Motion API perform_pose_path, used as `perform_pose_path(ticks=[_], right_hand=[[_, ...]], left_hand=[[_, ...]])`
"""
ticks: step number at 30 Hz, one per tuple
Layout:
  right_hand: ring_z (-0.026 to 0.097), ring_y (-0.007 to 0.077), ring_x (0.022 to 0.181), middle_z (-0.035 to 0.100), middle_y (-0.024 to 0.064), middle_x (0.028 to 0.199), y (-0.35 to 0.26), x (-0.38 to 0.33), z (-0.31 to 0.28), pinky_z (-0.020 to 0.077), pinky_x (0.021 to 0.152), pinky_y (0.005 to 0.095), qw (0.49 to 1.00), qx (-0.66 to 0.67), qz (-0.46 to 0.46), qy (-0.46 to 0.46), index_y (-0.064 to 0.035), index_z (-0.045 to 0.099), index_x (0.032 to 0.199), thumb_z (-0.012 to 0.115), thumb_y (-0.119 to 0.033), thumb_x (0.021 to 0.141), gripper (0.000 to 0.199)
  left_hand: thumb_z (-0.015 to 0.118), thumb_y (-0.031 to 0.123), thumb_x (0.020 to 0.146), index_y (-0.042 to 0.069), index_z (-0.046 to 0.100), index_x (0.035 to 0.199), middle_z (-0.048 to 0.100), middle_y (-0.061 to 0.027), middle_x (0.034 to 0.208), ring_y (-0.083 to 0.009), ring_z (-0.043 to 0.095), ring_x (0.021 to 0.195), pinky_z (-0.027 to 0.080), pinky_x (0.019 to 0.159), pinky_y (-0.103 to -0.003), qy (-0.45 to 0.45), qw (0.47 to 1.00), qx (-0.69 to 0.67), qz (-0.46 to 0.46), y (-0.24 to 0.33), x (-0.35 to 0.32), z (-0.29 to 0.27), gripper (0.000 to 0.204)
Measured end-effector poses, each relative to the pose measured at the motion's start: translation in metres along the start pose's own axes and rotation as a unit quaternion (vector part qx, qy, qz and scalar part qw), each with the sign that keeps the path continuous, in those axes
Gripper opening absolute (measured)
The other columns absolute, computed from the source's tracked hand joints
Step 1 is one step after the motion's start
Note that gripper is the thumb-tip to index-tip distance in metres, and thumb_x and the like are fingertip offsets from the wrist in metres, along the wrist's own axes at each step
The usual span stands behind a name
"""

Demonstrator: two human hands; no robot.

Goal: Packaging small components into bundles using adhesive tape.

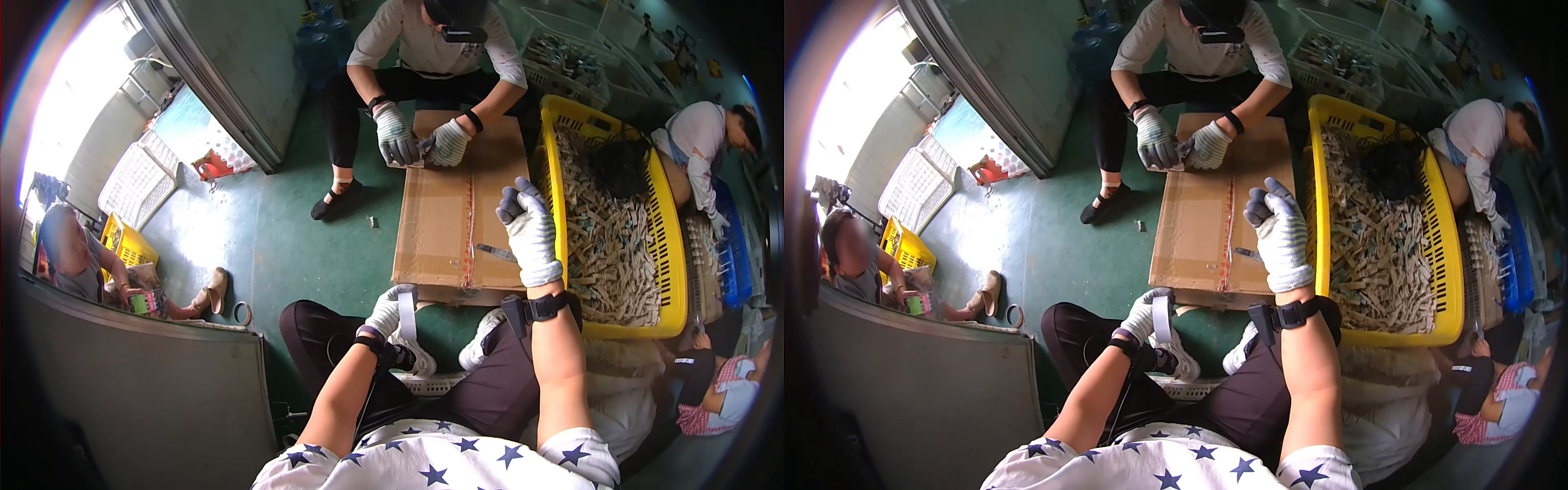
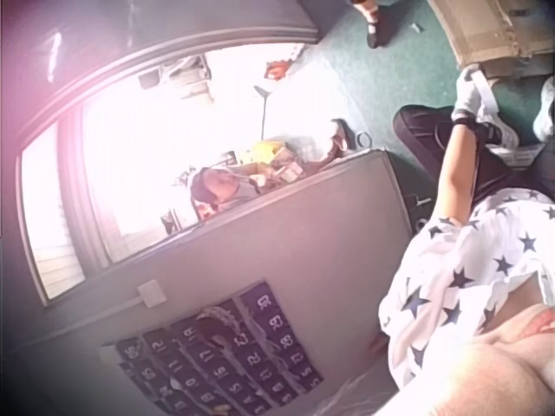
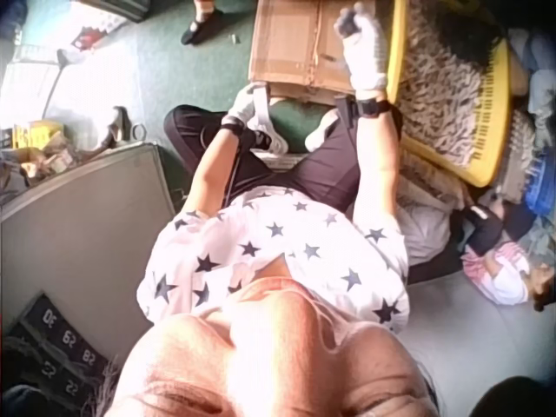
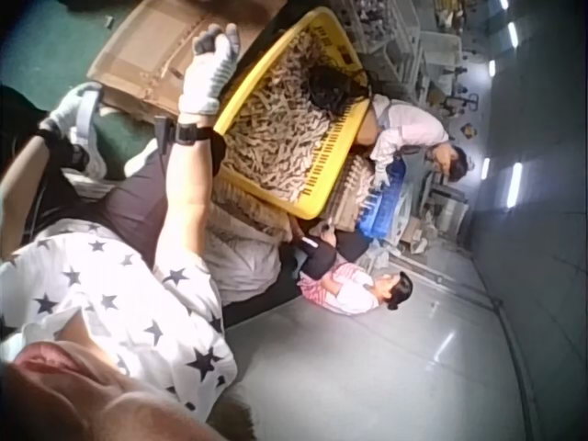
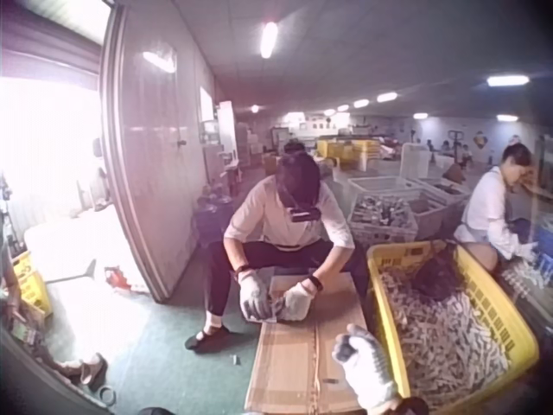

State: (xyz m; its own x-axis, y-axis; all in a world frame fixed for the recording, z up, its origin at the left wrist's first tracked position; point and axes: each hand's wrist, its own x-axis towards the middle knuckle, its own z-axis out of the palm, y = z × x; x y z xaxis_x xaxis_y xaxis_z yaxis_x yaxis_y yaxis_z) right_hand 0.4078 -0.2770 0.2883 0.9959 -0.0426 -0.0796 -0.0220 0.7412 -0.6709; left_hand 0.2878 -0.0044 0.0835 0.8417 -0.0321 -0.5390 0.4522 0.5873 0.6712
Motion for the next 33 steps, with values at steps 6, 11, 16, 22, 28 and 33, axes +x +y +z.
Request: perform_pose_path(ticks=[6, 11, 16, 22, 28, 33], right_hand=[[0.067, 0.0158, 0.077, 0.068, 0.0092, 0.097, 0.0005, -0.0011, 0.0036, 0.0563, 0.076, 0.0316, 1.000, -0.001, 0.008, 0.003, -0.0075, 0.059, 0.119, 0.052, -0.008, 0.094, 0.027], [0.067, 0.0156, 0.077, 0.068, 0.0092, 0.097, 0.0004, 0.0003, 0.0005, 0.0567, 0.076, 0.0314, 1.000, 0.002, 0.003, 0.001, -0.0074, 0.059, 0.119, 0.051, -0.008, 0.094, 0.026], [0.068, 0.0159, 0.077, 0.068, 0.0096, 0.097, 0.0007, 0.0014, -0.0004, 0.0571, 0.076, 0.0309, 1.000, 0.014, 0.009, -0.003, -0.0073, 0.059, 0.119, 0.051, -0.007, 0.094, 0.026], [0.068, 0.0165, 0.076, 0.069, 0.0103, 0.098, -0.0001, 0.0001, 0.0010, 0.0573, 0.075, 0.0310, 1.000, 0.012, 0.004, 0.004, -0.0071, 0.059, 0.119, 0.051, -0.007, 0.094, 0.027], [0.068, 0.0171, 0.077, 0.069, 0.0105, 0.097, 0.0001, 0.0021, -0.0014, 0.0574, 0.075, 0.0312, 1.000, 0.021, 0.012, -0.011, -0.0074, 0.060, 0.118, 0.051, -0.006, 0.093, 0.026], [0.068, 0.0174, 0.077, 0.069, 0.0106, 0.097, 0.0005, 0.0051, -0.0034, 0.0574, 0.075, 0.0313, 1.000, 0.023, 0.011, -0.010, -0.0074, 0.060, 0.118, 0.051, -0.006, 0.094, 0.026]], left_hand=[[0.073, 0.002, 0.081, 0.009, 0.070, 0.095, 0.068, -0.0041, 0.080, -0.0146, 0.062, 0.063, 0.055, 0.057, -0.030, 0.001, 1.000, 0.012, 0.015, -0.0039, 0.0041, -0.0058, 0.016], [0.073, 0.001, 0.081, 0.007, 0.069, 0.096, 0.068, -0.0043, 0.083, -0.0143, 0.063, 0.065, 0.056, 0.060, -0.030, 0.001, 0.999, 0.029, 0.026, -0.0040, 0.0039, -0.0027, 0.017], [0.073, 0.001, 0.081, 0.006, 0.068, 0.097, 0.068, -0.0043, 0.085, -0.0140, 0.063, 0.067, 0.056, 0.062, -0.030, 0.004, 0.997, 0.055, 0.048, -0.0037, 0.0046, -0.0045, 0.017], [0.072, 0.000, 0.082, 0.006, 0.069, 0.095, 0.068, -0.0043, 0.084, -0.0142, 0.063, 0.067, 0.056, 0.062, -0.030, 0.007, 0.998, 0.052, 0.043, -0.0028, 0.0028, -0.0020, 0.015], [0.071, 0.000, 0.082, 0.007, 0.070, 0.095, 0.068, -0.0037, 0.084, -0.0133, 0.063, 0.067, 0.055, 0.062, -0.029, -0.007, 0.999, 0.030, 0.025, -0.0007, 0.0041, -0.0043, 0.015], [0.073, 0.002, 0.081, 0.008, 0.070, 0.098, 0.068, -0.0030, 0.085, -0.0131, 0.063, 0.069, 0.055, 0.063, -0.029, -0.010, 0.997, 0.066, 0.035, 0.0047, -0.0010, -0.0043, 0.018]])
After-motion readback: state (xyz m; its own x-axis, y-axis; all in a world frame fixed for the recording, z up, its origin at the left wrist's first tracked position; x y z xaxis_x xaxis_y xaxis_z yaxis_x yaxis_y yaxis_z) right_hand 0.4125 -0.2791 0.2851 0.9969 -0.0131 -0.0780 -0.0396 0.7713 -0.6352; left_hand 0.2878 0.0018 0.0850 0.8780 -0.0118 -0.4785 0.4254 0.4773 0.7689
